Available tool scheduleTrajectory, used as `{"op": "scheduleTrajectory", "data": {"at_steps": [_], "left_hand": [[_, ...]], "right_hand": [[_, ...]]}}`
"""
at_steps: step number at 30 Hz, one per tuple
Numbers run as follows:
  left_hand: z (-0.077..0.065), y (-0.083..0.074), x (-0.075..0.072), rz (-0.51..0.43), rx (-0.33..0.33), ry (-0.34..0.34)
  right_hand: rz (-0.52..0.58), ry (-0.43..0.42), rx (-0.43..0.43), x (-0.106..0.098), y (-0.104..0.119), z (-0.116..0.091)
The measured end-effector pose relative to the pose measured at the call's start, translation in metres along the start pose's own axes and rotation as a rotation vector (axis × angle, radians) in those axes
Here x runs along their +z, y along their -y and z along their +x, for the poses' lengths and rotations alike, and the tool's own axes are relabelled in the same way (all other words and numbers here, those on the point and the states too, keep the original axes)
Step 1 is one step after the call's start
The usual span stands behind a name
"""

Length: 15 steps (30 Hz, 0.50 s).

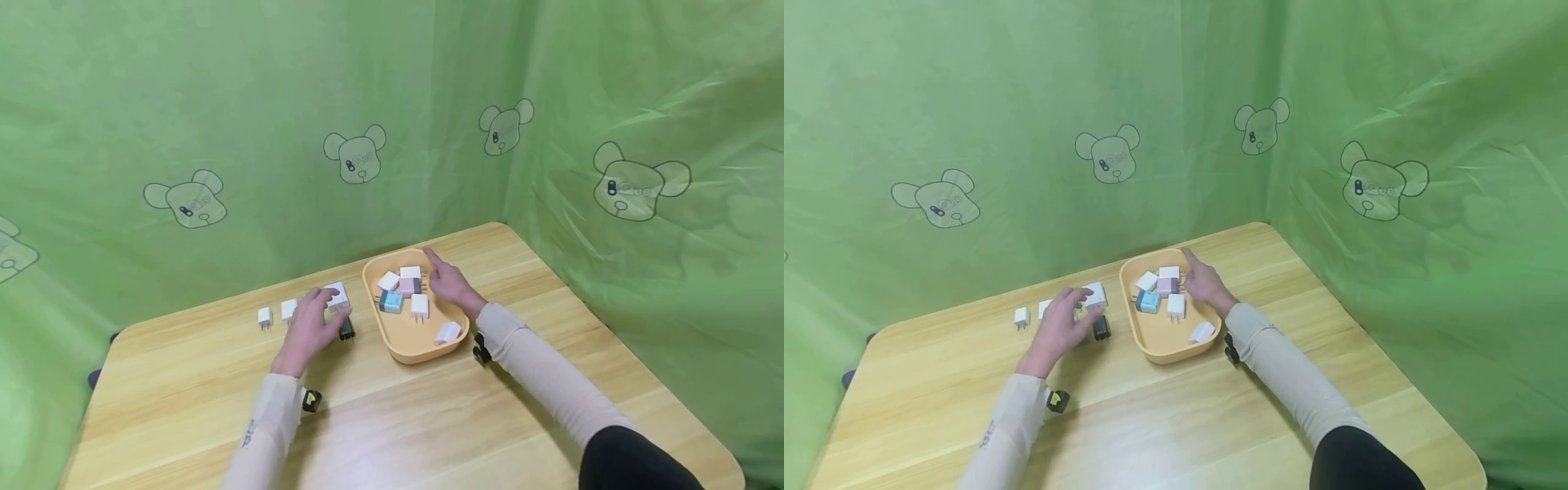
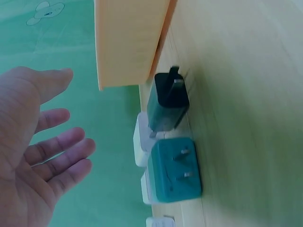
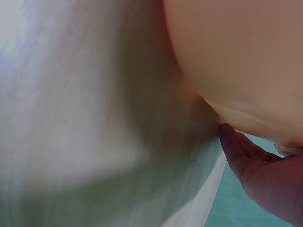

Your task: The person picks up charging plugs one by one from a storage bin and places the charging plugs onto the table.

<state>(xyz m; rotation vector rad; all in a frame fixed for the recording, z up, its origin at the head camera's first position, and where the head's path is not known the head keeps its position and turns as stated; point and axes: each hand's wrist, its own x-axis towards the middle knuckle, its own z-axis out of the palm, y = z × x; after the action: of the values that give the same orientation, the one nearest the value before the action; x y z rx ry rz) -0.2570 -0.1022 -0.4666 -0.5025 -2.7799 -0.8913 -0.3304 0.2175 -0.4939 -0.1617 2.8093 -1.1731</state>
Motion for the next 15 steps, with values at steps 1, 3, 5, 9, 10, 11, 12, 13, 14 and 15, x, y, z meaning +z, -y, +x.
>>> {"op": "scheduleTrajectory", "data": {"at_steps": [1,3,5,9,10,11,12,13,14,15], "left_hand": [[0.0,-0.001,0.001,-0.001,0.007,0.0],[0.001,-0.002,0.003,-0.006,0.026,-0.006],[0.002,-0.004,0.004,-0.014,0.04,-0.012],[0.004,-0.006,0.006,-0.011,0.07,-0.033],[0.004,-0.007,0.006,-0.008,0.076,-0.036],[0.005,-0.008,0.006,-0.011,0.082,-0.04],[0.005,-0.008,0.006,-0.013,0.086,-0.042],[0.005,-0.009,0.006,-0.015,0.089,-0.044],[0.006,-0.01,0.006,-0.017,0.089,-0.042],[0.006,-0.011,0.006,-0.023,0.088,-0.039]], "right_hand": [[-0.002,0.001,-0.001,0.0,0.0,0.0],[-0.005,0.002,-0.006,0.001,-0.001,0.0],[-0.007,0.001,-0.013,0.001,-0.001,0.0],[-0.029,-0.006,-0.021,0.001,-0.001,0.001],[-0.029,-0.006,-0.018,0.002,-0.001,0.001],[-0.028,-0.006,-0.015,0.002,-0.001,0.001],[-0.03,-0.007,-0.013,0.002,-0.002,0.001],[-0.025,-0.005,-0.011,0.002,-0.002,0.001],[-0.023,-0.002,-0.01,0.002,-0.002,0.0],[-0.028,-0.005,-0.01,0.002,-0.002,0.0]]}}
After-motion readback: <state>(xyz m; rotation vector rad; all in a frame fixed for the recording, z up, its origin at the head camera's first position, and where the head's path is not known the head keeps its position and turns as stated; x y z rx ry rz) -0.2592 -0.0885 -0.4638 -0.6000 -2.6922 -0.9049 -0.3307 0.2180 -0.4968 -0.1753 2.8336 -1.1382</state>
